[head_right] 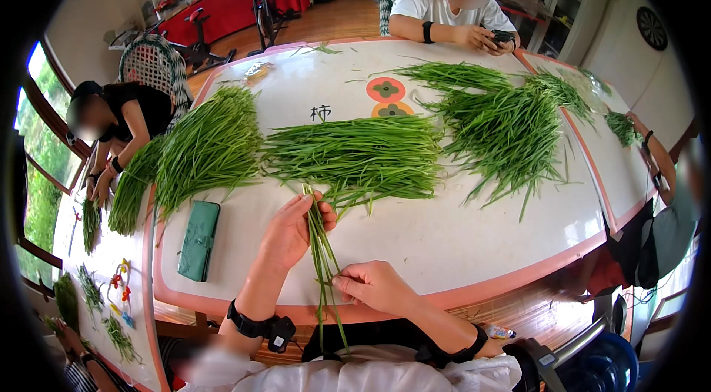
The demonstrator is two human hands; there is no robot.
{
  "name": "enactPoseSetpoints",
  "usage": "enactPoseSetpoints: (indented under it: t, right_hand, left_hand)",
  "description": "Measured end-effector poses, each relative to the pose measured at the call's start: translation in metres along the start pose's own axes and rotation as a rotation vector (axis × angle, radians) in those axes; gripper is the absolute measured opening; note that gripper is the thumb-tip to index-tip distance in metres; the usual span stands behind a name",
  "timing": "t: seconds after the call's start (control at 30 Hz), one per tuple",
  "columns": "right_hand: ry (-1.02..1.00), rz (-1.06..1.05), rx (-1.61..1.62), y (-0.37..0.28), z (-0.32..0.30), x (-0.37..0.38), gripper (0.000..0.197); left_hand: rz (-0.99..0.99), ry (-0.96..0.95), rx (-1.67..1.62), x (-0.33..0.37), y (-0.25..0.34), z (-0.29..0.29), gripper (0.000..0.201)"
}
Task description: The person holds long green stalks and strips away individual leaves or outer layers by hand, sorting the cleaned pieces into a pile on a table.
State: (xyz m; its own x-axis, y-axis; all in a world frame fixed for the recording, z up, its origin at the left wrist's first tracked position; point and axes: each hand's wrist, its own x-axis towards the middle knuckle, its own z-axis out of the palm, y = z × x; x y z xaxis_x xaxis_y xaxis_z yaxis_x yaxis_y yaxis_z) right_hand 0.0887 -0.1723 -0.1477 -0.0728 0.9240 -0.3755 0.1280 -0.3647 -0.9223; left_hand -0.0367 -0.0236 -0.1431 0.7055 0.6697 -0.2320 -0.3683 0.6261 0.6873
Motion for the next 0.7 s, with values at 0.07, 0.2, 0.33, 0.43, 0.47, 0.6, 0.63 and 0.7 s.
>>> enactPoseSetpoints:
  t: [0.07,0.2,0.33,0.43,0.47,0.6,0.63,0.7]
  right_hand:
    - [0.046,-0.024,0.031,0.0,-0.003,-0.006,0.028]
    - [-0.011,0.006,-0.099,0.002,-0.013,-0.016,0.03]
    - [-0.079,0.062,-0.123,0.0,-0.015,-0.029,0.031]
    - [-0.054,-0.007,-0.264,0.007,-0.02,-0.035,0.029]
    - [-0.039,-0.054,-0.338,0.01,-0.024,-0.038,0.028]
    - [0.324,-0.192,-0.544,-0.002,-0.045,-0.057,0.025]
    - [0.444,-0.227,-0.603,-0.002,-0.053,-0.058,0.024]
    - [0.596,-0.256,-0.641,-0.003,-0.064,-0.054,0.024]
  left_hand:
    - [-0.002,-0.002,0.002,0.0,0.0,0.0,0.017]
    - [-0.018,0.008,0.014,-0.001,-0.001,0.001,0.016]
    - [-0.014,0.02,0.022,0.0,-0.002,0.001,0.017]
    - [0.007,0.012,0.052,0.001,-0.003,0.001,0.017]
    - [0.009,0.016,0.06,0.001,-0.003,0.001,0.018]
    - [0.018,0.03,0.071,0.0,-0.003,-0.001,0.018]
    - [0.015,0.025,0.071,0.001,-0.003,0.001,0.018]
    - [-0.001,0.038,0.086,-0.002,-0.002,0.001,0.019]
